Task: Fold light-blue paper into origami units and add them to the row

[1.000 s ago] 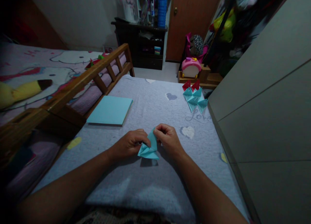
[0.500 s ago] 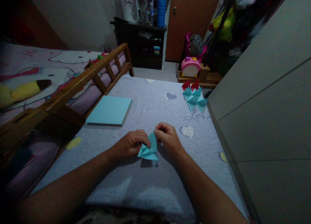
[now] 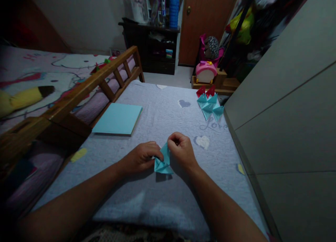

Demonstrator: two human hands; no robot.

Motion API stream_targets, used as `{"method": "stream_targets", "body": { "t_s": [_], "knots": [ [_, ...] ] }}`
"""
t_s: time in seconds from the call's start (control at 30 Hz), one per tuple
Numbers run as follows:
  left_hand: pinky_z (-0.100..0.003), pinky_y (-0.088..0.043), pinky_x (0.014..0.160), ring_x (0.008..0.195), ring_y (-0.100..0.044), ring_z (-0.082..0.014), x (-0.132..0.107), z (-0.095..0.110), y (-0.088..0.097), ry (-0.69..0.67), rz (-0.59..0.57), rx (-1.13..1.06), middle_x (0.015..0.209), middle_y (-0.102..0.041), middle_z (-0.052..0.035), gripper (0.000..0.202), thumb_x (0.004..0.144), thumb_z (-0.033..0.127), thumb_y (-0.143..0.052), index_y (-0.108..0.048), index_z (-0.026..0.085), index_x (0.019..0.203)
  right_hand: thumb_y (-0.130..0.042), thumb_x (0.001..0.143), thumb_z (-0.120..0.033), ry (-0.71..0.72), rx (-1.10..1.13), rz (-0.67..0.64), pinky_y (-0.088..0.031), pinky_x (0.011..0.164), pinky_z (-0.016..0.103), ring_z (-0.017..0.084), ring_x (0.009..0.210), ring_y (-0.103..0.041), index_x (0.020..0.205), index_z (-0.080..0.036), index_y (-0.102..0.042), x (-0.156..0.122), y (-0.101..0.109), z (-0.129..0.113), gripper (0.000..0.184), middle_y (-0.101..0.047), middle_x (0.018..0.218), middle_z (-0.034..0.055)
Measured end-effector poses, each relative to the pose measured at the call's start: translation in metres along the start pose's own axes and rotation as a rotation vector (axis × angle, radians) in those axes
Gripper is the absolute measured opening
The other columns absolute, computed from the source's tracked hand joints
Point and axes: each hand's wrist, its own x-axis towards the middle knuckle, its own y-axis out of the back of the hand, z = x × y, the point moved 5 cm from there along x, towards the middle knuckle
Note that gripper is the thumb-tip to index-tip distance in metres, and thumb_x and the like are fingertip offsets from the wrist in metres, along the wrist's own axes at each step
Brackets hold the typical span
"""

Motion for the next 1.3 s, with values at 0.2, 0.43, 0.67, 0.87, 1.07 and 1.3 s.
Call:
{"method": "stream_targets", "body": {
  "t_s": [0.2,0.43,0.67,0.87,1.07,1.3],
  "knots": [
    [-0.03,-0.043,0.075,0.078,-0.058,-0.017,0.001,0.001,-0.003,-0.006,-0.017,0.024,0.081,-0.07,-0.0024,0.017,0.088,0.011,-0.053,-0.067,0.02,0.089,-0.054,0.066,-0.023,0.086,-0.155,0.102,-0.033,0.051,0.028,0.013,0.053,-0.043,0.057,-0.021,-0.057,-0.002,0.004,-0.005,0.009,-0.049,0.054,-0.0026],
    [-0.029,-0.043,0.073,0.076,-0.057,-0.0154,0.0,-0.001,0.002,0.016,0.043,-0.034,0.076,-0.067,-0.002,0.019,0.084,0.009,-0.053,-0.069,0.019,0.087,-0.063,0.071,-0.03,-0.068,0.16,0.09,-0.031,0.046,0.024,0.01,0.048,-0.041,0.068,-0.019,-0.065,0.003,0.01,0.008,0.011,-0.049,0.053,-0.0046],
    [-0.028,-0.044,0.073,0.076,-0.058,-0.015,-0.002,-0.006,0.007,0.108,0.084,-0.201,0.076,-0.067,-0.0024,0.016,0.082,0.013,-0.058,-0.072,0.019,0.084,-0.078,0.067,-0.038,-0.293,0.497,-0.271,-0.033,0.039,0.019,0.007,0.043,-0.044,0.078,-0.015,-0.073,0.0,-0.01,0.017,0.026,-0.056,0.054,-0.0022],
    [-0.028,-0.046,0.073,0.077,-0.06,-0.0145,-0.003,-0.005,0.006,0.116,0.094,-0.285,0.079,-0.068,-0.0029,0.016,0.081,0.011,-0.06,-0.074,0.019,0.086,-0.084,0.068,-0.043,-0.302,0.576,-0.331,-0.036,0.04,0.018,0.007,0.044,-0.047,0.081,-0.016,-0.076,0.0,-0.011,0.018,0.031,-0.06,0.057,-0.0012],
    [-0.027,-0.047,0.073,0.078,-0.061,-0.0148,-0.004,-0.006,0.006,0.133,0.092,-0.281,0.082,-0.069,-0.0036,0.017,0.08,0.011,-0.06,-0.074,0.018,0.087,-0.086,0.064,-0.045,-0.309,0.566,-0.309,-0.034,0.038,0.017,0.006,0.042,-0.045,0.078,-0.016,-0.076,-0.001,-0.012,0.016,0.034,-0.06,0.055,-0.0015],
    [-0.028,-0.046,0.073,0.077,-0.06,-0.0147,-0.003,-0.006,0.006,0.111,0.085,-0.238,0.08,-0.069,-0.0029,0.016,0.08,0.011,-0.06,-0.073,0.019,0.085,-0.084,0.065,-0.046,-0.274,0.497,-0.262,-0.033,0.038,0.017,0.006,0.04,-0.045,0.076,-0.016,-0.075,-0.001,-0.011,0.014,0.034,-0.058,0.05,-0.0026]
  ]
}}
